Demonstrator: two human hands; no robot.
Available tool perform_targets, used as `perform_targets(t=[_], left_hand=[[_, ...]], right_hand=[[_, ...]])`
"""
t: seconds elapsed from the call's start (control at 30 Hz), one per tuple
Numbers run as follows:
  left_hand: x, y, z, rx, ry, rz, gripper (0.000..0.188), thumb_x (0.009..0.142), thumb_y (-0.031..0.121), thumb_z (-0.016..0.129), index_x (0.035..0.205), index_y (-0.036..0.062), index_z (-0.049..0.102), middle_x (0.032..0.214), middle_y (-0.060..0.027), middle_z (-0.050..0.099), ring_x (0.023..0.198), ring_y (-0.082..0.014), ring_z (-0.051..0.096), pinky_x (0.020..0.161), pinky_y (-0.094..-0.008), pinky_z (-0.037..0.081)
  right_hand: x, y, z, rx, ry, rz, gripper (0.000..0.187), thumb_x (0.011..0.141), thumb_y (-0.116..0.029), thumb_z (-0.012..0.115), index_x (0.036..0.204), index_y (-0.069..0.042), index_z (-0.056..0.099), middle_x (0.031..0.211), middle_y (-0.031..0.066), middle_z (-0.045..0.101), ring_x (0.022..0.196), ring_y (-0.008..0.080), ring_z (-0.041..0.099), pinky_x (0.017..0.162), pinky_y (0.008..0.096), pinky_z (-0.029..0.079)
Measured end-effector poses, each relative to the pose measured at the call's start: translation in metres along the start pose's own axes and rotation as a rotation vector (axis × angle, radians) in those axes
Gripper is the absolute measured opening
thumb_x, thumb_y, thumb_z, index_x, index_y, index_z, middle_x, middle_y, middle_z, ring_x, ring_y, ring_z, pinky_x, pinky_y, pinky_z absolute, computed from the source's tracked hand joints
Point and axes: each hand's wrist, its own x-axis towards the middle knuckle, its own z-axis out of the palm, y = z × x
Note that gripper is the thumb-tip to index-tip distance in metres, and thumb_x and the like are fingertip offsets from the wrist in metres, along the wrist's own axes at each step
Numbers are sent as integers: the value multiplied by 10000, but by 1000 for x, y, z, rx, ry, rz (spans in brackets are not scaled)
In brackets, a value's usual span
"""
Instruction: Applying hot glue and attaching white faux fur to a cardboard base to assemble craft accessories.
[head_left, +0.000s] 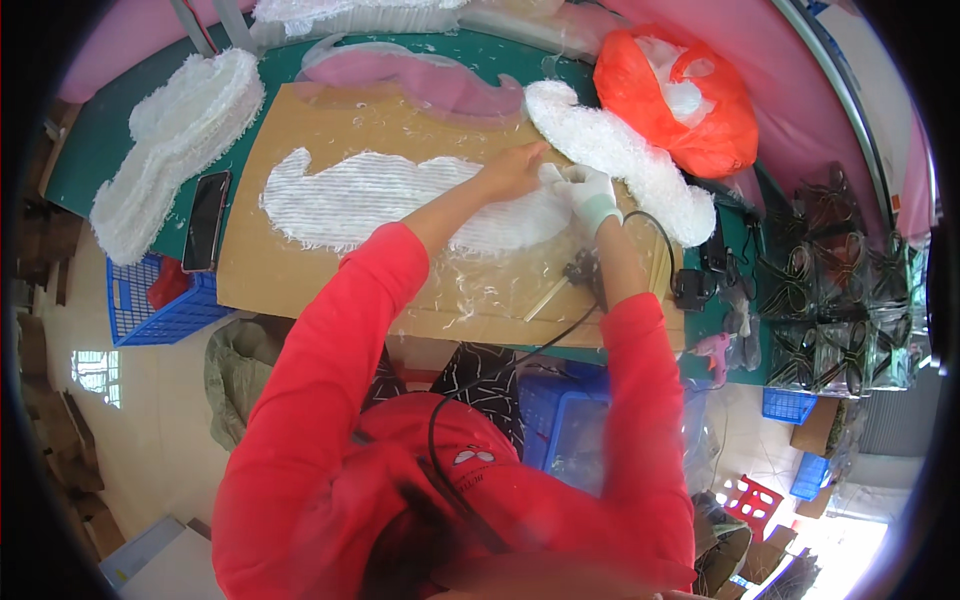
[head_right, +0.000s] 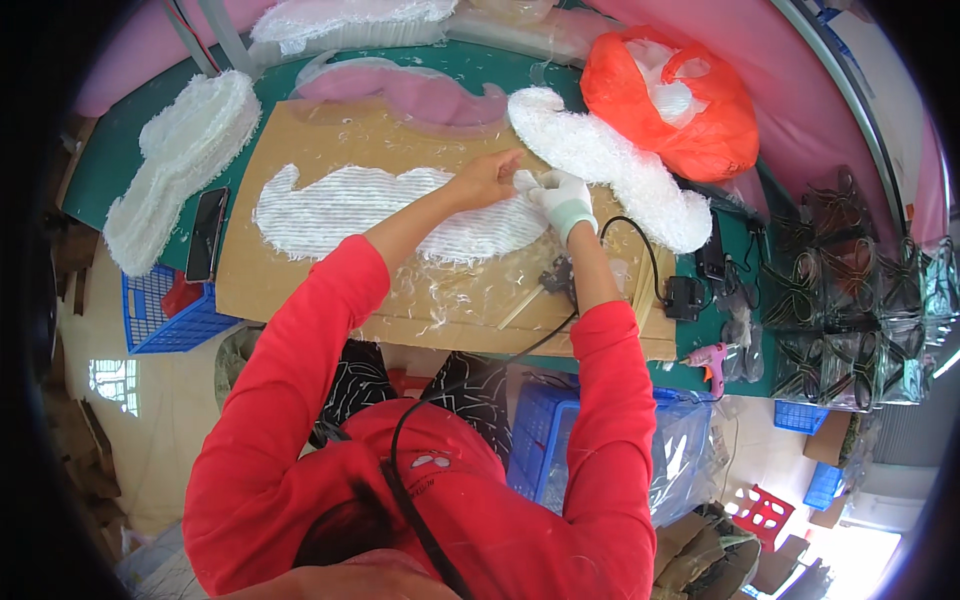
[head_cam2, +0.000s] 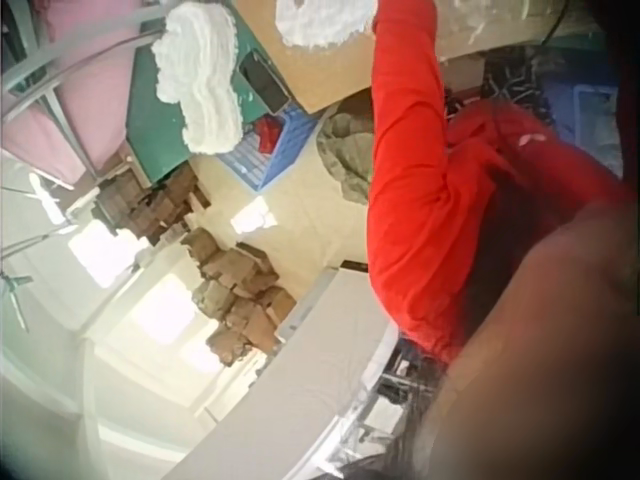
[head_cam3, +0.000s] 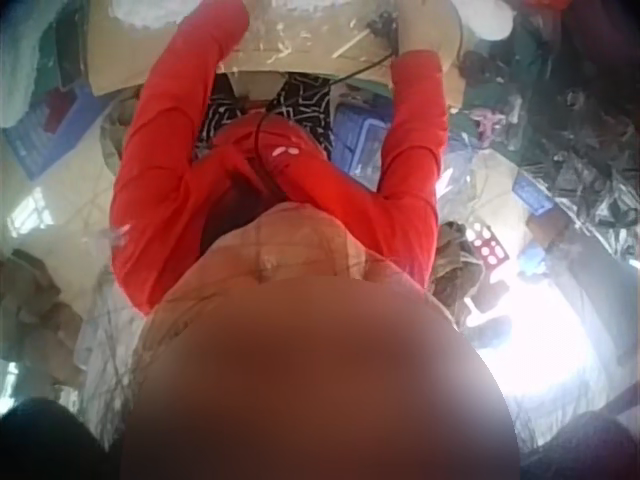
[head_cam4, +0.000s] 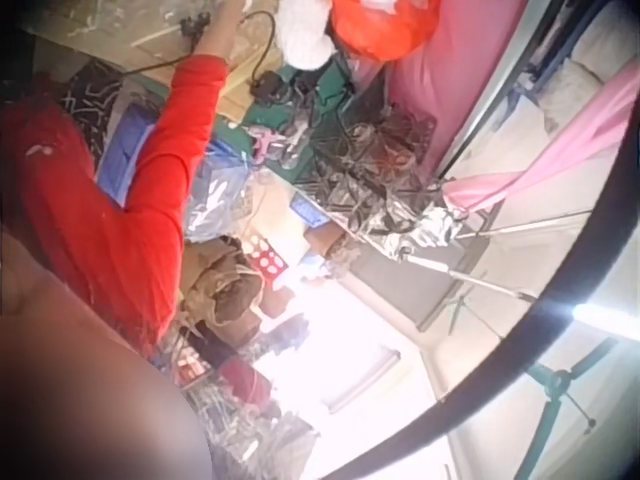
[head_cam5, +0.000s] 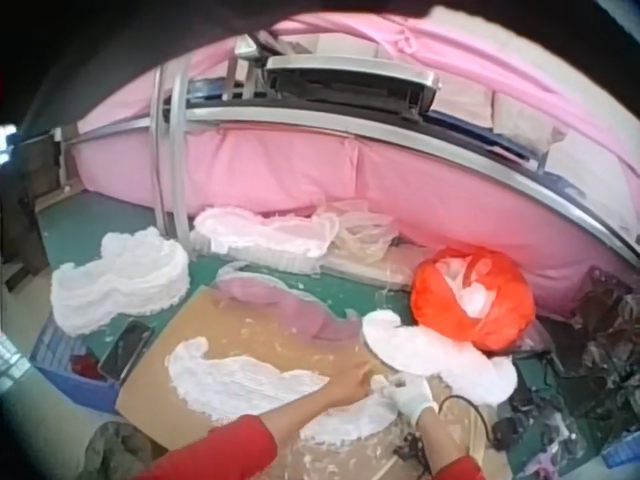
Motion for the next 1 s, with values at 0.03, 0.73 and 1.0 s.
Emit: perform_targets(t=[0.03, 0.73, 1.0], left_hand=[[3, -1, 6, -5, -5, 0, 576, 682, 140, 619, 1224, 50, 447, 1026, -175, 581, 914, -299, 568, 801, -360, 446], [26, -2, 24, -22, -14, 11, 546, 680, 10, 605, 1208, 93, 494, 755, -83, 585, 683, -193, 558, 648, -290, 445], [24, -2, 17, 97, 39, -156, 532, 657, 123, 599, 1181, 123, 501, 862, -88, 624, 819, -281, 595, 717, -378, 468]], right_hand=[[-5, -3, 0, -2, 3, 6, 305, 671, -80, 703, 943, 19, 606, 803, 48, 603, 722, 135, 562, 659, 270, 460], [-16, -16, -26, -202, 69, -141, 613, 645, -240, 676, 1213, -100, 493, 1064, 162, 594, 1001, 277, 569, 861, 330, 436], [-33, -54, -17, -829, 93, 111, 500, 715, -323, 582, 1191, -190, 509, 1061, 162, 592, 989, 306, 563, 844, 383, 438]])
